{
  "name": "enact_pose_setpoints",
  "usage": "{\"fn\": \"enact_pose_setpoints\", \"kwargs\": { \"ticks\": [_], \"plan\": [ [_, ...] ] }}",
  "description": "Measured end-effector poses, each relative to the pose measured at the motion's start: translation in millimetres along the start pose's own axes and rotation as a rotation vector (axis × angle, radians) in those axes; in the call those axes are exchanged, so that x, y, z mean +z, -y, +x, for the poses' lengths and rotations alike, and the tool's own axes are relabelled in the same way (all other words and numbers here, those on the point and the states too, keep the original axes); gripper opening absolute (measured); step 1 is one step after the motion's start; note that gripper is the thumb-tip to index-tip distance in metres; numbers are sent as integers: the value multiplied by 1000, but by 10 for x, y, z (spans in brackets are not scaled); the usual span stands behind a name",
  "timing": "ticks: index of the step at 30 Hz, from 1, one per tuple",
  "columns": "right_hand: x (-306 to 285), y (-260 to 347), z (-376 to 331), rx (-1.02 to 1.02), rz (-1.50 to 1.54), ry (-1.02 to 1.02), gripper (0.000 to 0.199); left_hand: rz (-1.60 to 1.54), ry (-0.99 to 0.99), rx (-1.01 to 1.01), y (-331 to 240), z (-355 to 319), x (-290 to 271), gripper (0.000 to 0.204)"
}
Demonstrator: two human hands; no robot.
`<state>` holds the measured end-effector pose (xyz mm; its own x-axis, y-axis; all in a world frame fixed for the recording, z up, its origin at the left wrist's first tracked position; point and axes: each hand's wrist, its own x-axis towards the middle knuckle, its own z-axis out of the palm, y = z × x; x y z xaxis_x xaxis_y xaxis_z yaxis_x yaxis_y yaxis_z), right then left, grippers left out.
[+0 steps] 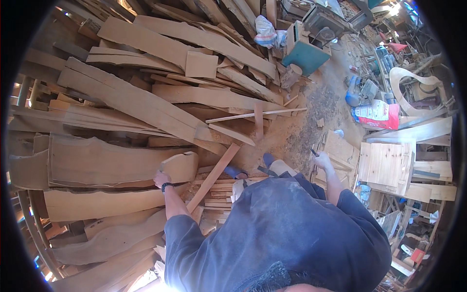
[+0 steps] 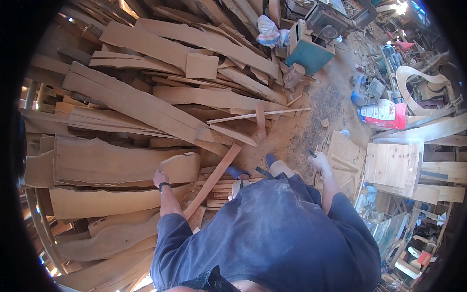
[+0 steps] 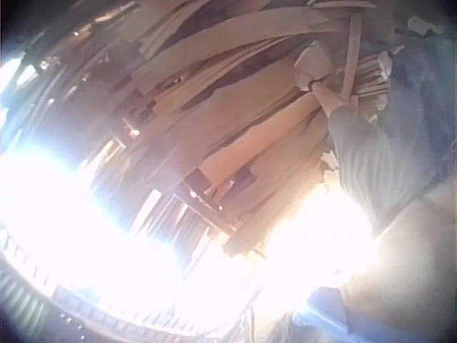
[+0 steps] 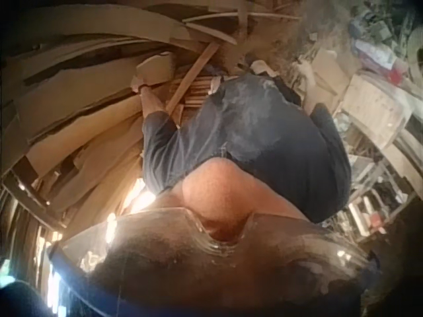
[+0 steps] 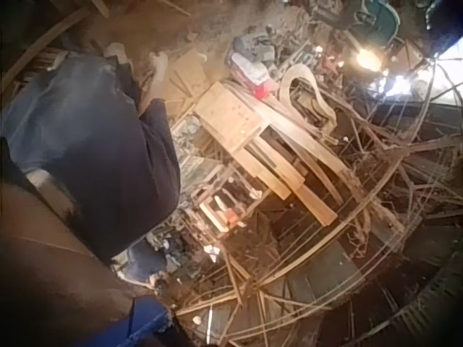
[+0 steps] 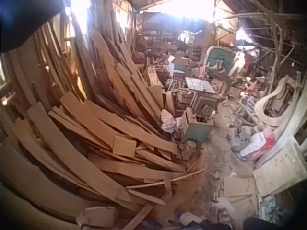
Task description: The person works on a large wooden structure by fitting a curved wooden piece into the ribbed frame, then walks to a pile of wood to select and bring another curved piece back to the structure.
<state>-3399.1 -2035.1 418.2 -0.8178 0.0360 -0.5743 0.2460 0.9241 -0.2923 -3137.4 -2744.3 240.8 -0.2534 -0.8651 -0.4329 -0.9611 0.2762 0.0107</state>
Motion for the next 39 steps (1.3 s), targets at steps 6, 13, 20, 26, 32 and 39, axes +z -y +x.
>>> {"fn": "enact_pose_setpoints", "kwargs": {
  "ticks": [6,13,20,26,32,39],
  "plan": [
    [-34,171,158,-116,-110,-10,37,132,88,-296,-75,171,-81,76],
    [75,-574,343,20,157,-12,41,-768,361,227,-503,-1106,1076,43],
    [459,-2237,1089,117,150,52,34,26,476,658,-744,-2354,2396,23],
    [39,-2893,2115,38,169,100,21,-4,478,586,-1557,-3287,2316,18],
    [-1223,-2967,2584,6,379,-23,26,-717,367,390,-2991,-3982,2137,25],
    [-1435,-3663,2990,199,586,-29,26,-745,561,254,-4290,-4114,1850,28]
  ]
}}
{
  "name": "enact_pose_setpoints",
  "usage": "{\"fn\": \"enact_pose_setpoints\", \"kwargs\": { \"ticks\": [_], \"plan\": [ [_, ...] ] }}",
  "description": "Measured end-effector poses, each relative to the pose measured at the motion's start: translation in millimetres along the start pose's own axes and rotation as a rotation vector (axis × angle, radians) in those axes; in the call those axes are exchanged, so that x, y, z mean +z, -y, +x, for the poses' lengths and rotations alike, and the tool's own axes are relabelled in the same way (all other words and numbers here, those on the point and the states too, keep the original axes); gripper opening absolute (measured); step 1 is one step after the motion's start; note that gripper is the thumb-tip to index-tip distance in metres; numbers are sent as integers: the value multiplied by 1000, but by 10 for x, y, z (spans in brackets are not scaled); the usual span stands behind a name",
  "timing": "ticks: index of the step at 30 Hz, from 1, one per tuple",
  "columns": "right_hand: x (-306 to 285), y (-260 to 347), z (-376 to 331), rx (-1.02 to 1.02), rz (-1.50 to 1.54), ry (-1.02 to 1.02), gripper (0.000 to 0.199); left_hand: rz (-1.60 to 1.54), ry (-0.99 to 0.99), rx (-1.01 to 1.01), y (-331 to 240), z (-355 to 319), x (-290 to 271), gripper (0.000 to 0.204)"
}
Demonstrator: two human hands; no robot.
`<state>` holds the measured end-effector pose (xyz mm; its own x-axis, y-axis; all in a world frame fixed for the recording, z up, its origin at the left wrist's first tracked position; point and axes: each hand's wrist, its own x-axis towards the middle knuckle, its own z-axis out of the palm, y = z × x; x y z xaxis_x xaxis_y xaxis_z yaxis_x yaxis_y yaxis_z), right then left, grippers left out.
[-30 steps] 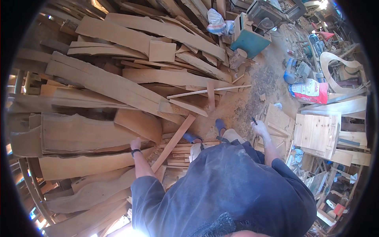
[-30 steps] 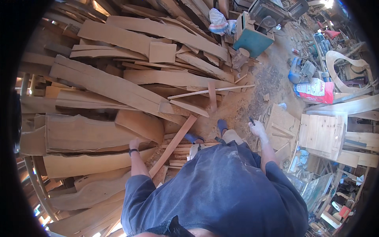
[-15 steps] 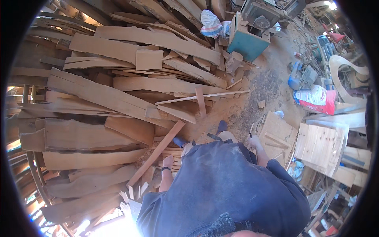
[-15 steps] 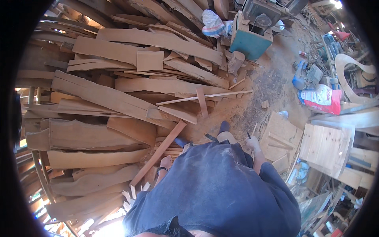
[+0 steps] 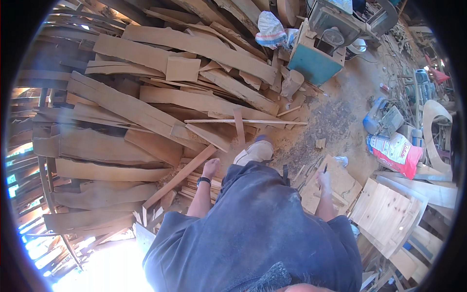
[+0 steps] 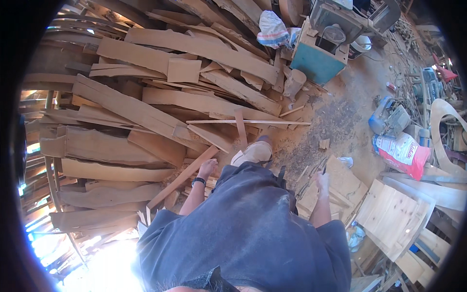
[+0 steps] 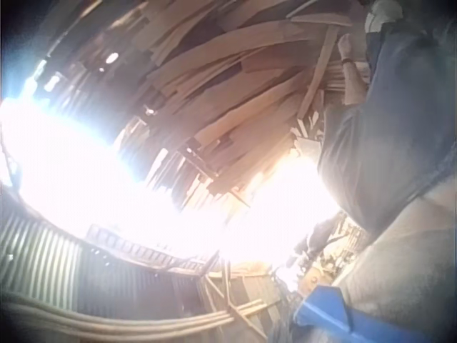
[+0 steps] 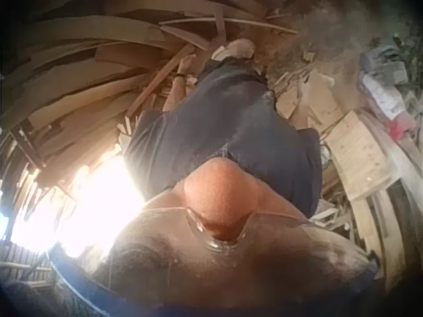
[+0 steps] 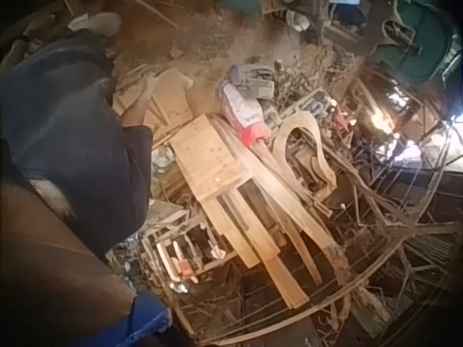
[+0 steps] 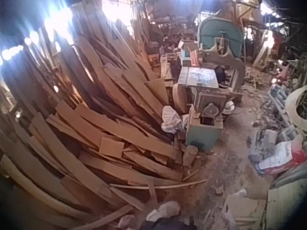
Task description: The person works on a large wooden structure by fitting a curved wooden piece into the ribbed frame, then walks to a pile of wood to select and bring another curved piece back to the structure.
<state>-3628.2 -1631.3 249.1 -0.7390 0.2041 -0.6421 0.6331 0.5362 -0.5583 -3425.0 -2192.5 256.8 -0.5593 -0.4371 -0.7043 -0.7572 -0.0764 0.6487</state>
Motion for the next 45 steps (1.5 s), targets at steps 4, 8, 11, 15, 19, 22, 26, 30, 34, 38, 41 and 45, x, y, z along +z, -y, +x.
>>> {"fn": "enact_pose_setpoints", "kwargs": {
  "ticks": [4,8,11,15,19,22,26,30,34,38,41,45],
  "plan": [
    [-69,-345,63,126,55,57,23,-164,28,-94,-107,364,242,21],
    [-93,-456,-37,62,46,98,25,1013,74,510,46,995,96,17],
    [-509,-781,-76,103,-209,43,20,1180,149,351,-476,1372,637,21],
    [-946,-454,253,288,-140,59,17,265,1,300,-1653,1711,1287,31],
    [-1154,285,743,383,27,60,15,36,13,315,-2803,1485,1415,34],
    [-1095,1054,1051,144,50,53,14,-117,-26,365,-2880,1385,1317,35],
    [-972,1933,1605,-182,-276,81,24,-306,-159,241,-1879,1345,1024,35],
    [-646,3154,1656,-217,-491,303,35,-716,-364,-4,-36,713,687,20],
    [-368,3523,2276,-245,-543,357,42,-889,-825,-523,255,-459,1087,30],
    [-111,4149,2536,-182,-659,430,43,-959,-856,-686,-85,-1013,1572,20],
    [198,4629,2807,-296,-672,532,31,-956,-965,-654,-354,-1056,2207,23],
    [482,4877,3286,-424,-466,491,18,-732,-563,-538,-1230,-661,2692,24]
  ]
}}
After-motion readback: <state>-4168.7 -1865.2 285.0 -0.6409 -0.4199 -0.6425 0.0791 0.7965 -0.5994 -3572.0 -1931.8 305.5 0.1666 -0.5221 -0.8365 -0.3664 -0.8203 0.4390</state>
